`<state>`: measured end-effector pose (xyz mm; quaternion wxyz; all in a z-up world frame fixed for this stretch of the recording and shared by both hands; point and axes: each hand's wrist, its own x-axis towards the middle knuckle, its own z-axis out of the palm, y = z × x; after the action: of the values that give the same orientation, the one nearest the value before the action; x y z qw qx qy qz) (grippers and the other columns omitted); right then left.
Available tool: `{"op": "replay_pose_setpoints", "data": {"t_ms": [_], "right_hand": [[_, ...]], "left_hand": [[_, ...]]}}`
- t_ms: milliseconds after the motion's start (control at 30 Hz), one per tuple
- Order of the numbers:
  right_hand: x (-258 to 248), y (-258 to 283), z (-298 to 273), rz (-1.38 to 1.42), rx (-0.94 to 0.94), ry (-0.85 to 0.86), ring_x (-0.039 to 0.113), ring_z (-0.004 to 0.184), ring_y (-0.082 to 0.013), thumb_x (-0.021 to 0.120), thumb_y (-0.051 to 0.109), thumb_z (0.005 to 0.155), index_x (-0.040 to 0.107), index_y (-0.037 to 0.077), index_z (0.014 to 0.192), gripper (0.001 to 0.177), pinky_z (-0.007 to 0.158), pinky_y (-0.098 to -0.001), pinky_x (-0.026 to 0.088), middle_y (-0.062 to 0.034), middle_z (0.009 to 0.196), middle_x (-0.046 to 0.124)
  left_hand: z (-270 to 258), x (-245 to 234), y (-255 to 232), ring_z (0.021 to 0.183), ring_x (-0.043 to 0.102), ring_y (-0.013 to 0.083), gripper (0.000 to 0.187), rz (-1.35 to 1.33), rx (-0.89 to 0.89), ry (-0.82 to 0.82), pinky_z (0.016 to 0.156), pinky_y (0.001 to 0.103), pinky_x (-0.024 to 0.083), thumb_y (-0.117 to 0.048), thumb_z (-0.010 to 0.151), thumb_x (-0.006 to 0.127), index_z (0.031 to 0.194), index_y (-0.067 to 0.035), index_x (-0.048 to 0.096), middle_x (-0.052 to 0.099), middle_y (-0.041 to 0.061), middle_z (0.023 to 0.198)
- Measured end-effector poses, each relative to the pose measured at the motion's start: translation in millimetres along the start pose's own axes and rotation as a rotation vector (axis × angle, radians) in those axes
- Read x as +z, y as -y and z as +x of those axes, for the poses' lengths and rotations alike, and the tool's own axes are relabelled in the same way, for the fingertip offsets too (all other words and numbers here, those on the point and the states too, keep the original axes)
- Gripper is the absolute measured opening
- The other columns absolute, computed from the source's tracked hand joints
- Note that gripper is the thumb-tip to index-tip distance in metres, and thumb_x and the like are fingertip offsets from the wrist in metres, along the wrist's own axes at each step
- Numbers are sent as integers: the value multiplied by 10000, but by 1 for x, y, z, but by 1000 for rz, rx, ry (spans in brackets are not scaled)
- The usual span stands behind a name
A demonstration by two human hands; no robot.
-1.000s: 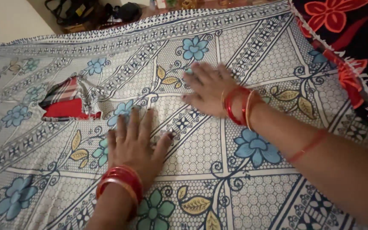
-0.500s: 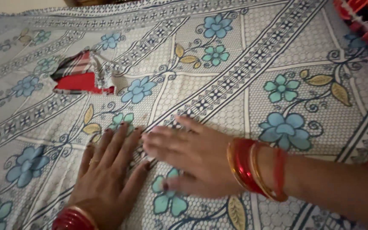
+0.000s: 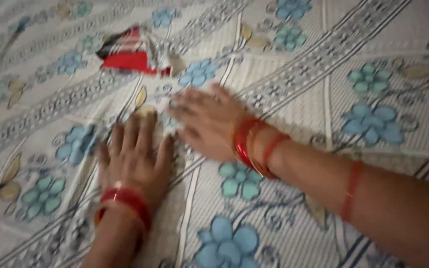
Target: The person smooths a patterned bedsheet with both hands, repeatedly pressing and sliding across the surface. They briefly lift and adjust a red floral throw, then continue smoothing the sheet. The hands remain in frame throughout, and the camera angle stays overhead.
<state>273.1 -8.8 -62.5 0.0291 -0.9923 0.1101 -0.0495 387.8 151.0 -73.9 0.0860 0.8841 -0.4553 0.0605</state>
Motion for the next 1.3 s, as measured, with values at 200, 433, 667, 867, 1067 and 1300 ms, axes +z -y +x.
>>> {"op": "replay_pose_setpoints", "data": {"t_ms": [200,433,667,867,1067,1300], "right_hand": [[8,46,16,3,335,-84,192,1527,-296,308,399,1011,344,189,1546,576,1210,-603,91,-82,1650,252],[4,109,-6,-59,380,-125,206,1483,-330,326,397,970,340,139,1528,615,1155,-626,110,-137,1619,264],[9,139,10,-43,405,-16,158,1528,-327,308,409,991,274,143,1570,638,1183,-634,68,-107,1653,200],[-17,140,-1,-77,7,160,121,1538,-267,240,500,995,178,238,1598,661,1215,-571,59,-27,1685,125],[-16,192,13,-82,177,165,98,1544,-273,189,542,1024,135,179,1614,695,1211,-575,67,-51,1692,97],[-10,211,14,-13,-96,165,103,1547,-245,204,547,998,126,242,1607,686,1226,-547,65,-22,1693,83]], "left_hand": [[-3,2,3,1509,194,336,638,-64,-14,-47,1187,571,82,-503,997,332,1567,-216,338,272,102,1643],[-36,0,30,1505,193,357,621,-41,64,-96,1186,574,64,-459,1017,306,1580,-200,340,270,130,1641],[-49,-10,57,1552,154,303,616,31,-71,-13,1219,585,38,-483,1034,269,1596,-233,310,238,68,1676],[-89,-46,101,1529,66,284,695,49,-130,76,1185,562,-11,-537,972,265,1615,-275,231,137,23,1672],[-123,-51,145,1541,44,265,725,9,-303,87,1207,561,-17,-604,980,242,1629,-284,196,96,29,1682],[-148,-59,155,1525,21,259,760,100,-320,81,1189,558,-29,-614,954,221,1643,-299,160,73,31,1718]]}}
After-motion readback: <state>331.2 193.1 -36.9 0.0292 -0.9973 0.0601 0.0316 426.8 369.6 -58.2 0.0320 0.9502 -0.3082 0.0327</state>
